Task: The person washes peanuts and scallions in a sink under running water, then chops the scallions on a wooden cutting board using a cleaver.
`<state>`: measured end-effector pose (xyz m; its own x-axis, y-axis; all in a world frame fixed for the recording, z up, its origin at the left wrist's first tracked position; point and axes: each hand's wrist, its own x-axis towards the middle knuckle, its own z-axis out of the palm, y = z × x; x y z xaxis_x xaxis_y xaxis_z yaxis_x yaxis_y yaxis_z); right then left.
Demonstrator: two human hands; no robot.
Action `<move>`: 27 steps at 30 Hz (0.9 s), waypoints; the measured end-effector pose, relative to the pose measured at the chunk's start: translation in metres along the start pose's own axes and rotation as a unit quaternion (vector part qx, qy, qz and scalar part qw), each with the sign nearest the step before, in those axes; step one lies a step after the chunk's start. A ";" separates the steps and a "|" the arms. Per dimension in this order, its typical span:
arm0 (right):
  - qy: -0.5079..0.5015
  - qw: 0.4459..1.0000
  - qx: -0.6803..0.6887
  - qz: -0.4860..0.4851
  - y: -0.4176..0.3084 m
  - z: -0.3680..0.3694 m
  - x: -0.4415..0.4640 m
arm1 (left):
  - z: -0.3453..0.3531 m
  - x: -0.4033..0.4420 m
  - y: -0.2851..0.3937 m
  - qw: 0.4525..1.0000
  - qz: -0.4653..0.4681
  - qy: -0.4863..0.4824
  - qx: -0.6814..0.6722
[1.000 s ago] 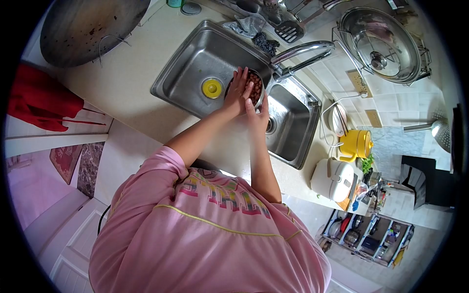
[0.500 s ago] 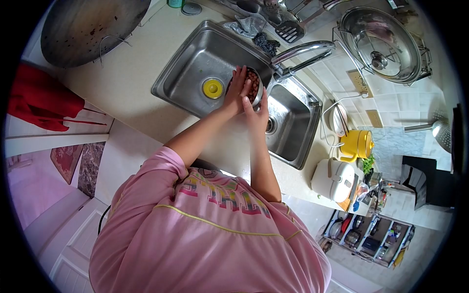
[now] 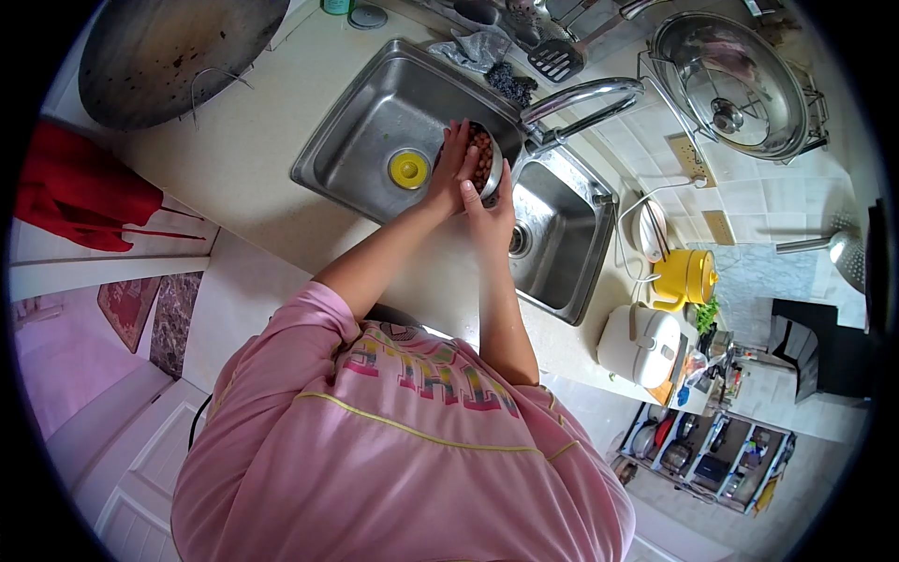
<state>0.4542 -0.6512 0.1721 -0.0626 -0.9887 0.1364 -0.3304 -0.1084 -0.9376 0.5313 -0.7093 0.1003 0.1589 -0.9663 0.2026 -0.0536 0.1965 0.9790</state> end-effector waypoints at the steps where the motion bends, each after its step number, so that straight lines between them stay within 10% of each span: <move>1: 0.002 1.000 0.012 0.004 -0.003 0.001 -0.001 | -0.002 0.000 0.002 1.000 -0.002 -0.002 0.007; 27: 0.020 0.999 0.025 0.008 -0.008 0.005 -0.005 | -0.005 0.005 0.012 1.000 0.007 -0.017 -0.024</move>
<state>0.4615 -0.6454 0.1775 -0.1056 -0.9855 0.1330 -0.2819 -0.0986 -0.9544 0.5364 -0.7106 0.1130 0.1240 -0.9685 0.2159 -0.0090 0.2165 0.9762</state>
